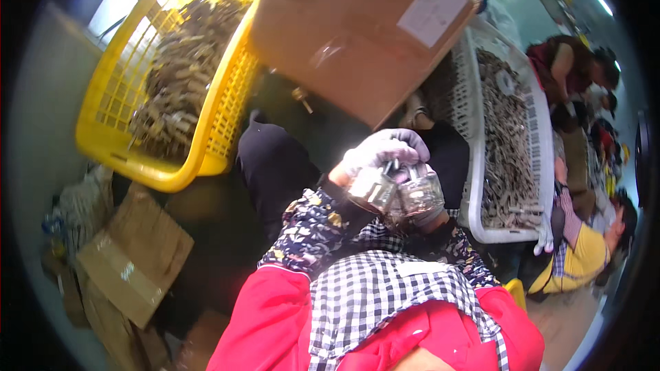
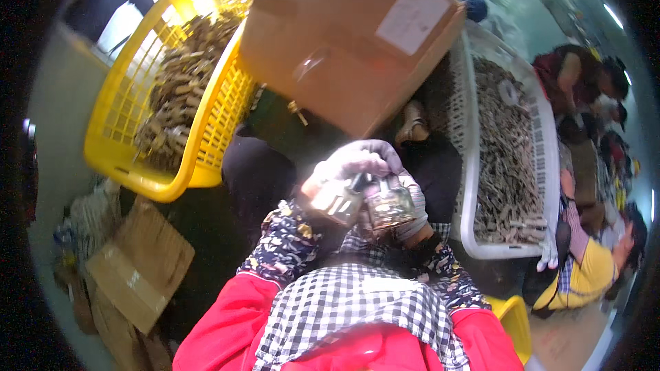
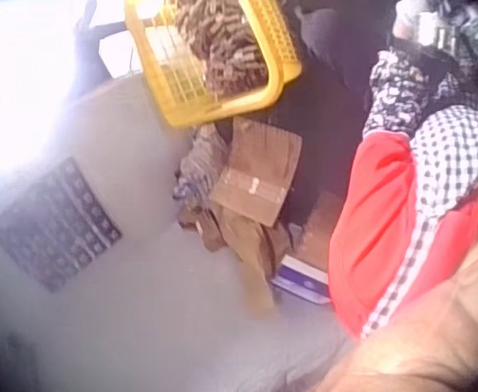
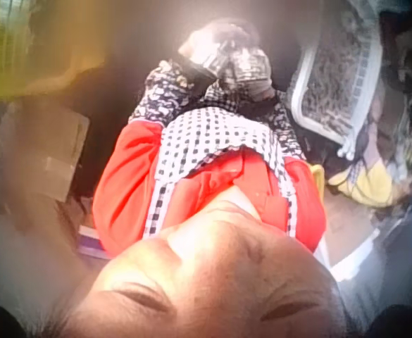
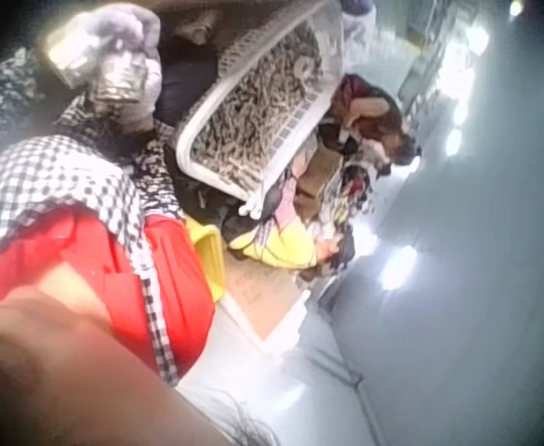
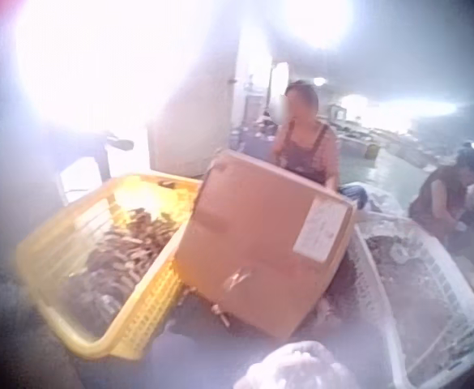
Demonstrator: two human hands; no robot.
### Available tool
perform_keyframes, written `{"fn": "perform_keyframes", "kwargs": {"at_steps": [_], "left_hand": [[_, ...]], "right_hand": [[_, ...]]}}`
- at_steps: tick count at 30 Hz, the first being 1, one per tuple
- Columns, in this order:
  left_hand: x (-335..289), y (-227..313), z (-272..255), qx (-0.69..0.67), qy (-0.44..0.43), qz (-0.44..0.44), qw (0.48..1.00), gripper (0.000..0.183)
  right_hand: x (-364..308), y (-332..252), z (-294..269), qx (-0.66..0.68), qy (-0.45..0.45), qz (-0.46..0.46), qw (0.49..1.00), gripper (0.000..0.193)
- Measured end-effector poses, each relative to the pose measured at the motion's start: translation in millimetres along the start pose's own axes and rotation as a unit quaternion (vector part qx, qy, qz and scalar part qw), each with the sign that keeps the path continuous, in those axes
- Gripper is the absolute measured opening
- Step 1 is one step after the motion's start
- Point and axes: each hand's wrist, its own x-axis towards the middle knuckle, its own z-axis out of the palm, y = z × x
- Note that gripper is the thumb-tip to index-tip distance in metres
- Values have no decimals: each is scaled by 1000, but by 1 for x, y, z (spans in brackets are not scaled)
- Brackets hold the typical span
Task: Assembling small industrial parts including metal bases and plastic clips at a workstation.
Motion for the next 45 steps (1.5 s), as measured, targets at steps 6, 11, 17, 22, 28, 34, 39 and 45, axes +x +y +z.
{"fn": "perform_keyframes", "kwargs": {"at_steps": [6, 11, 17, 22, 28, 34, 39, 45], "left_hand": [[-19, -45, -18, -87, 43, -175, 980, 16], [-36, -40, -5, -53, 105, -186, 976, 14], [-27, -46, -7, -21, 88, -178, 980, 15], [-23, -47, -2, 0, 68, -203, 977, 18], [-25, -43, 0, -4, 79, -216, 973, 17], [-36, -48, -10, 1, 125, -202, 971, 15], [-34, -48, -10, 7, 134, -230, 964, 14], [-35, -54, -11, -6, 121, -231, 965, 16]], "right_hand": [[-12, 14, 9, -476, -33, -257, 840, 16], [-16, 45, 18, 229, -115, 73, 964, 21], [-11, 58, 19, 467, -79, 180, 862, 27], [-21, 32, 16, 580, -45, 223, 782, 27], [-20, 49, 14, 685, -102, 242, 679, 26], [-6, 37, 22, 662, -100, 318, 672, 27], [-6, 65, 28, 653, -110, 281, 695, 27], [-13, 57, 25, 675, -73, 334, 654, 26]]}}
